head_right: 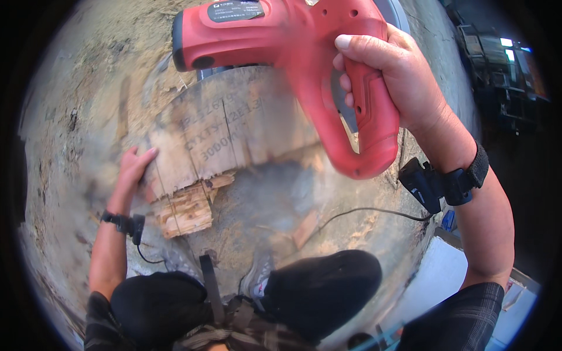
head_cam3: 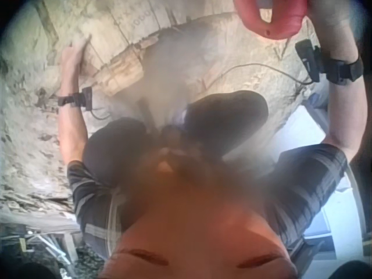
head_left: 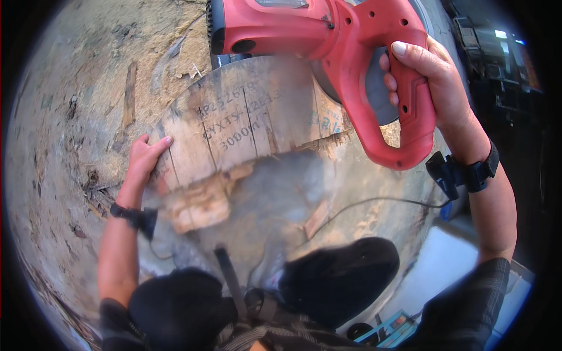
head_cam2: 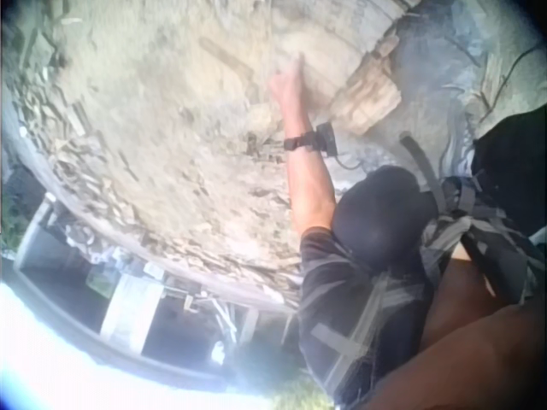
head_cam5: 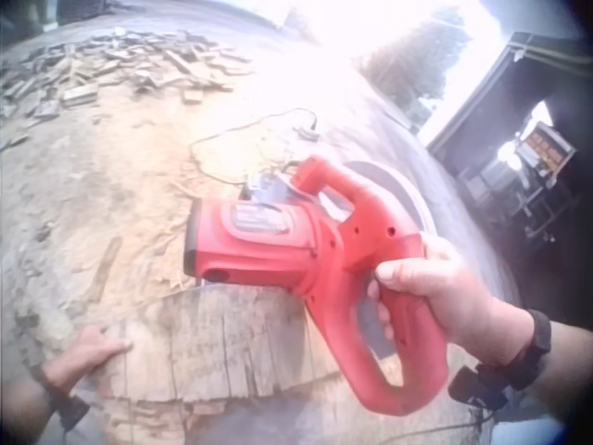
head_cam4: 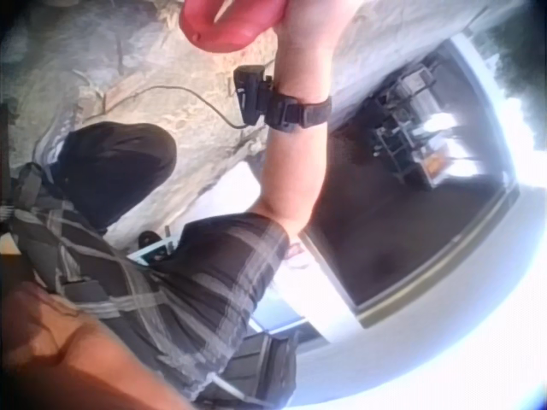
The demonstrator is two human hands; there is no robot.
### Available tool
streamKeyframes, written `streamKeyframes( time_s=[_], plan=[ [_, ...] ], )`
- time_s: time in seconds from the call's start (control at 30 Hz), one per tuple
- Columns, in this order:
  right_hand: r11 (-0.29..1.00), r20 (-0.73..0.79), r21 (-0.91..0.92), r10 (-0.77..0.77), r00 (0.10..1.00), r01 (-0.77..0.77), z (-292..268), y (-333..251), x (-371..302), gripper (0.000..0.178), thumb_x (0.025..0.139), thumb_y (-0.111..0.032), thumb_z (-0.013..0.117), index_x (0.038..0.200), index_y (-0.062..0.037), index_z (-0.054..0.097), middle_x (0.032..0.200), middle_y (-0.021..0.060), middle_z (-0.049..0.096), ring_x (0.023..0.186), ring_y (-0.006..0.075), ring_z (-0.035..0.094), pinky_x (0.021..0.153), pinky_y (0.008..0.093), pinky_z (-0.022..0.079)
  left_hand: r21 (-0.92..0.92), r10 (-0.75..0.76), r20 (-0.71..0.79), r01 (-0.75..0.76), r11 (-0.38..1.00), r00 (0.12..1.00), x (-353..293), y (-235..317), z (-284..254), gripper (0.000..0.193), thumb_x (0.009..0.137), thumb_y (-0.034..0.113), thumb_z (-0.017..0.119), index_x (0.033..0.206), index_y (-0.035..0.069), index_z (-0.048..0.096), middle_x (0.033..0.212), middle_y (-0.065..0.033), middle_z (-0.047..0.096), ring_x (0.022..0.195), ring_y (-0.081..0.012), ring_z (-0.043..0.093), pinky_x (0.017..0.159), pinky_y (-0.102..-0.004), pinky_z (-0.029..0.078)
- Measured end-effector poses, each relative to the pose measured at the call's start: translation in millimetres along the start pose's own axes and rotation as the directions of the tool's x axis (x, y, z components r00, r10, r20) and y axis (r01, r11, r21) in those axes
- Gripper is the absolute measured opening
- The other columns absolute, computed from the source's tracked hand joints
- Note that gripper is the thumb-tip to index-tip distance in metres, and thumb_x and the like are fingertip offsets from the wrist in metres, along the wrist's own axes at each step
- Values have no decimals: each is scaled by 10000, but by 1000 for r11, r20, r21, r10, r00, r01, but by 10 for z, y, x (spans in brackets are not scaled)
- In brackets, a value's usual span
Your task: The person uses a circular saw to cut several pieces of scrap wood and a large round piece of plywood into smaller sections.
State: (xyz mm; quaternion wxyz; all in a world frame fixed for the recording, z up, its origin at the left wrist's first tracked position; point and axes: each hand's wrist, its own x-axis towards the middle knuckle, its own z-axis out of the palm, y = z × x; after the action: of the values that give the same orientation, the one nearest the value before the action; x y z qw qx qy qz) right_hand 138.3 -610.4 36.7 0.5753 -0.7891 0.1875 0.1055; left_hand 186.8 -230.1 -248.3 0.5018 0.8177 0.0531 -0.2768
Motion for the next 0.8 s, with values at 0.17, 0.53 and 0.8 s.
streamKeyframes(
  time_s=[0.17, 0.53, 0.8],
  plan=[
    [1000, -18, 9, -9, 1000, 9, 80, 96, -44, 241, 796, -197, 591, 915, -3, 510, 733, 60, 564, 543, 120, 555, 450, 260, 489, 6, -40, 43, 40, 999, 998, -22, 43, -55, 444, 715, 281, 697, 934, -81, 562, 824, -128, 635, 694, -157, 598, 636, -266, 469],
    [996, -6, 42, -76, 997, 77, 200, 253, -72, 336, 803, -196, 579, 1040, 7, 453, 802, 80, 556, 592, 119, 554, 482, 257, 505, 9, 6, -57, -5, 1000, 998, -110, 141, -112, 358, 704, 221, 735, 840, -48, 542, 729, -116, 619, 607, -141, 586, 541, -254, 465],
    [982, -69, 40, -180, 981, 183, 261, 518, -136, 384, 796, -172, 585, 1099, -4, 418, 806, 89, 552, 597, 139, 557, 482, 275, 505, -6, 54, -25, -54, 999, 998, 3, -59, -6, 397, 681, 277, 750, 803, -48, 558, 718, -125, 626, 590, -154, 586, 538, -281, 463]
  ],
)
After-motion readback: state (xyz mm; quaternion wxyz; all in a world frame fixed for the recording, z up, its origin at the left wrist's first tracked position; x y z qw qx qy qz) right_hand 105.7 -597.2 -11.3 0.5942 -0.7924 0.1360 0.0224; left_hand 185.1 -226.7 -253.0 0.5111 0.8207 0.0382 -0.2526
